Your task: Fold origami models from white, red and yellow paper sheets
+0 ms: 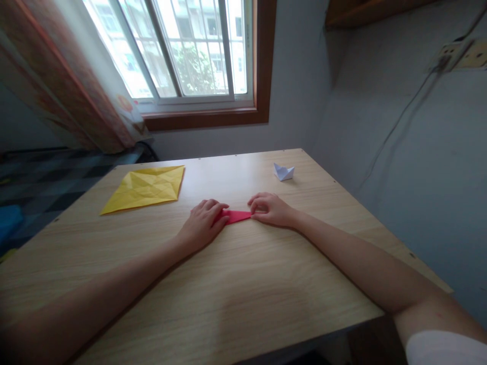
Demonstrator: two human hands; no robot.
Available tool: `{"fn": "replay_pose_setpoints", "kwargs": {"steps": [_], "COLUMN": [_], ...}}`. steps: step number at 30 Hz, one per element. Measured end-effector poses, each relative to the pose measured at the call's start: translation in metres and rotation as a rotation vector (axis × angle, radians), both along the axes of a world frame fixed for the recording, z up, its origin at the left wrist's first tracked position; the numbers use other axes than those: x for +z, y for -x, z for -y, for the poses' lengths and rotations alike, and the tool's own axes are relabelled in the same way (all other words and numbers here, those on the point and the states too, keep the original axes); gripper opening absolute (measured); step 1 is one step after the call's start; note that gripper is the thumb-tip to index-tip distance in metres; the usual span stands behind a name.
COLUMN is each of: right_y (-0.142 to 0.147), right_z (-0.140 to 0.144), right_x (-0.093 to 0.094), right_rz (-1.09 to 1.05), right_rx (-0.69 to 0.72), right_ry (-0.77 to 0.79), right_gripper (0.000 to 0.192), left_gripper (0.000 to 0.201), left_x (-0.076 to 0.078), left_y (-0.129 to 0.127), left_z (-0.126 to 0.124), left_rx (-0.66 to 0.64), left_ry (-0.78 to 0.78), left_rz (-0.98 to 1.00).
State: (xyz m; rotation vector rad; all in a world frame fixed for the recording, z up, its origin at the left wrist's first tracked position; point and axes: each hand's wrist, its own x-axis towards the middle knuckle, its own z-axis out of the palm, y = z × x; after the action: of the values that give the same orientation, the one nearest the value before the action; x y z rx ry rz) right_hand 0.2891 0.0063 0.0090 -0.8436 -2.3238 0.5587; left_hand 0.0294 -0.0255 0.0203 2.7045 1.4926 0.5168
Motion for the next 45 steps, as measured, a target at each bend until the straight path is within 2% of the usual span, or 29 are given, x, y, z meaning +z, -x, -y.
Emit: {"fn": "replay_pose_setpoints", "kwargs": {"steps": [7,11,16,21,24,31,37,45], "right_y": [0.0014,0.0028,0.0038,0.0039,0.0039,0.0038,0.0054,0.0086], "right_z": [0.0010,0.0022,0.0025,0.0027,0.0025,0.0002,0.0021,0.0069], "right_x": [-0.0009,0.0007,0.0008,-0.0005,-0.0013,-0.0041,-0.0029,-0.0017], "right_rz": [-0.005,0.022,0.075,0.094,0.090,0.055,0.056,0.148], "right_rx": [-0.040,-0.054,-0.052,-0.050,-0.049,-0.034,-0.041,-0.153], "right_ry": [-0.003,-0.029,-0.091,-0.111,-0.116,-0.135,-0.143,-0.197], "right_gripper": [0.009,0.005,0.022,0.025,0.023,0.017,0.014,0.011], "left_gripper": [0.032,0.032,0.033,0.034,0.034,0.037,0.033,0.032], "left_x": [0.0027,0.0027,0.0017,0.0032,0.0034,0.0033,0.0035,0.0044], "left_y": [0.0002,-0.0003,0.0005,0.0005,0.0004,0.0000,0.0007,-0.0004], "left_z": [-0.0003,-0.0002,-0.0011,0.0020,0.0030,0.0014,0.0007,0.0046], "left_rx": [-0.026,-0.004,-0.009,-0.041,-0.054,0.011,-0.001,-0.029], "left_ry": [0.028,0.039,-0.005,-0.071,-0.110,-0.041,-0.050,-0.114], "left_rz": [-0.009,-0.006,-0.016,-0.071,-0.088,-0.093,-0.082,-0.121]}}
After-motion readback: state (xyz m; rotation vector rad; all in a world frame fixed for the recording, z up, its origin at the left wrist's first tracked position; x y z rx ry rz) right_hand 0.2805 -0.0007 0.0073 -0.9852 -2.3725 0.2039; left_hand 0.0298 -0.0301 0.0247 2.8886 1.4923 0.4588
